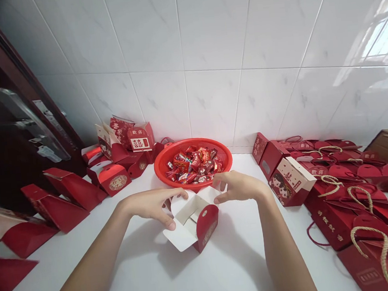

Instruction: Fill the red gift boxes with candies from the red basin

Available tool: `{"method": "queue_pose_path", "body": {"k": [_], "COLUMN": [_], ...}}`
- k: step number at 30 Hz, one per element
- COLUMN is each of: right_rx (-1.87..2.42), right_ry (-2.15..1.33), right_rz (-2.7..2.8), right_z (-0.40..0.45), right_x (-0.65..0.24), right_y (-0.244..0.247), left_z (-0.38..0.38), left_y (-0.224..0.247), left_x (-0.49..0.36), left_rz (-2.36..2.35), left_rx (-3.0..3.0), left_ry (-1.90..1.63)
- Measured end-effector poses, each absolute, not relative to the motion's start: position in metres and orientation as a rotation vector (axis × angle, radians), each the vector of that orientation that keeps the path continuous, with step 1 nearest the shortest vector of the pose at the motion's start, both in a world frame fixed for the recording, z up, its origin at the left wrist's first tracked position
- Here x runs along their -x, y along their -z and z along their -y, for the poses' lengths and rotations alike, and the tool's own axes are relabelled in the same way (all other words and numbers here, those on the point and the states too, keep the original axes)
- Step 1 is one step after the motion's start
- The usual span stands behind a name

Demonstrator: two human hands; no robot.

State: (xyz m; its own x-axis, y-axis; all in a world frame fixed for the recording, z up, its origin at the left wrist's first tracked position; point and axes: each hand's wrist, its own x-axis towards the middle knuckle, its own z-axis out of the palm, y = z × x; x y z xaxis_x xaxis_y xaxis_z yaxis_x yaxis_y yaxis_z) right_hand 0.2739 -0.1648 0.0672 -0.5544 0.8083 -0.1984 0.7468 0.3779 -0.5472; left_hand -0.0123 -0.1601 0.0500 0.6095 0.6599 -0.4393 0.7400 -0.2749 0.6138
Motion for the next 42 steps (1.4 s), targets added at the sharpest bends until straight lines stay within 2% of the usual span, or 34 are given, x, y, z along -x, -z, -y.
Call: {"method": "queue_pose_path", "body": {"k": [7, 19, 25, 30, 33, 39, 42], "right_rx": [1.334, 1.279, 1.222, 1.208, 1.22, 1.266, 1.288], "right_ry": [-0.91, -0.909, -0.848, -0.79, -0.781, -0.723, -0.705], "right_rz": [2.497, 2.487, 2.439, 2.369, 2.333, 2.308, 2.301], "right_z": [0.169, 0.173, 0.173, 0.17, 0.168, 0.164, 0.161], "right_x": [-0.277, -0.279, -0.281, -0.282, -0.282, -0.283, -0.285], "right_y": [-0.073, -0.079, -0.08, -0.077, -0.075, -0.071, -0.068], "left_z": [0.144, 0.16, 0.146, 0.106, 0.079, 0.042, 0.03], "left_y": [-0.036, -0.063, -0.056, -0.043, -0.039, -0.022, -0.014], "left_x": [0.018, 0.026, 0.033, 0.02, -0.005, -0.063, -0.077], "left_rz": [-0.934, -1.062, -1.187, -1.207, -1.158, -1.128, -1.25], "left_rx": [-1.898, -2.041, -2.106, -2.153, -2.285, -2.42, -2.372], "left_ry": [0.06, -0.056, -0.405, -0.678, -0.533, 0.288, 0.357]}}
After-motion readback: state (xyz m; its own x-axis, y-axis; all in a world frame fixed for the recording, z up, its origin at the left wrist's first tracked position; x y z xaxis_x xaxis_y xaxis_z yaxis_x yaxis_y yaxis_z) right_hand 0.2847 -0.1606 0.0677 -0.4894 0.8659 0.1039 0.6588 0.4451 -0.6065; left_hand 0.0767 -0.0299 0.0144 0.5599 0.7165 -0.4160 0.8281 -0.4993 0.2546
